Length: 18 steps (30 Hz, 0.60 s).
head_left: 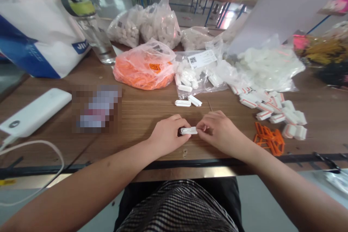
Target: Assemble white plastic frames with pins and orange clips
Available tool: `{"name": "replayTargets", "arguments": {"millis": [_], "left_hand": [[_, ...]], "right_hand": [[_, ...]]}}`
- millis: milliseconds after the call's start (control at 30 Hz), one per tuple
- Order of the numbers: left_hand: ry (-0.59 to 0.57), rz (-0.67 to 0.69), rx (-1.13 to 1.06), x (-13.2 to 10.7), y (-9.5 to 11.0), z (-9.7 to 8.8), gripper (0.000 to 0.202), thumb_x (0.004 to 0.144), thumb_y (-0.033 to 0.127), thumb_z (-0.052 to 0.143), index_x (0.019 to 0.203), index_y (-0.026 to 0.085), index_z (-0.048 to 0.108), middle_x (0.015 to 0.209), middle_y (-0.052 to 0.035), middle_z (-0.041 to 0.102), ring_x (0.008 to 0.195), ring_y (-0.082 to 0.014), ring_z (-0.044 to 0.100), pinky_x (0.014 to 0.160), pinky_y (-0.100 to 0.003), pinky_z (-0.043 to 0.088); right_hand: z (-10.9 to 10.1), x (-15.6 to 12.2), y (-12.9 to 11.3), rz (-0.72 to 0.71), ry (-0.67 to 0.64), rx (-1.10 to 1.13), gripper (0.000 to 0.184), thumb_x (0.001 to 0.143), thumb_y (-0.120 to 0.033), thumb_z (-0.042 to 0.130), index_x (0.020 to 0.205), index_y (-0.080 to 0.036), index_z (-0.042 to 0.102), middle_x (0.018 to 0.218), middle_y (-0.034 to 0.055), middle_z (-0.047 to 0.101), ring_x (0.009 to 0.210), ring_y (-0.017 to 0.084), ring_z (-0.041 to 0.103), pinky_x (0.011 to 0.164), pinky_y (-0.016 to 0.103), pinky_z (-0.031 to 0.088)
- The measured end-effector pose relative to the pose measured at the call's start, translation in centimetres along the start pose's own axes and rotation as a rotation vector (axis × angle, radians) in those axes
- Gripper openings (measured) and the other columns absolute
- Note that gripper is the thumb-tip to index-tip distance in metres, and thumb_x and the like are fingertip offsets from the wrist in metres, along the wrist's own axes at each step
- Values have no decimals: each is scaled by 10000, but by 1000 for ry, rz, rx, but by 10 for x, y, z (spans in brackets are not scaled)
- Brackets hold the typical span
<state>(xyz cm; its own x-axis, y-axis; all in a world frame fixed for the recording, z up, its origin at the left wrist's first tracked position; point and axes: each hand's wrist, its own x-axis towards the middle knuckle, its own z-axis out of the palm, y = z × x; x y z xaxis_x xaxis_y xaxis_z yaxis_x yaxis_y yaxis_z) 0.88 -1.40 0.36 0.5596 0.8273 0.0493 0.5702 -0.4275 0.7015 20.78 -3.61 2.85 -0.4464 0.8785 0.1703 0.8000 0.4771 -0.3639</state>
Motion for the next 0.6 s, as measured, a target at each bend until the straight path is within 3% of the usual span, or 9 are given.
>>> {"name": "replayTargets", "arguments": {"millis": [300,433,600], "left_hand": [[5,-11,3,0,1,1,134,767,227,670,901,222,684,857,17,622,648,-122,537,656,-279,443],[-3,-16,-4,0,2,0,131,773,220,659,898,235,695,858,22,622,653,-120,535,657,-273,435],[9,-13,-5,0,1,1,128,776,225,661,898,240,698,840,27,614,640,-112,524,655,-265,430]], "right_hand": [[-5,-2,-5,-99,-63,-132,257,906,-171,489,758,-182,698,690,29,654,708,175,570,728,340,371],[-4,-11,0,-83,33,-80,203,901,-195,521,899,-191,724,721,25,680,717,167,595,751,340,381],[6,-16,-9,-155,127,-200,216,891,-180,533,806,-177,732,654,27,653,678,171,564,795,370,381]]}}
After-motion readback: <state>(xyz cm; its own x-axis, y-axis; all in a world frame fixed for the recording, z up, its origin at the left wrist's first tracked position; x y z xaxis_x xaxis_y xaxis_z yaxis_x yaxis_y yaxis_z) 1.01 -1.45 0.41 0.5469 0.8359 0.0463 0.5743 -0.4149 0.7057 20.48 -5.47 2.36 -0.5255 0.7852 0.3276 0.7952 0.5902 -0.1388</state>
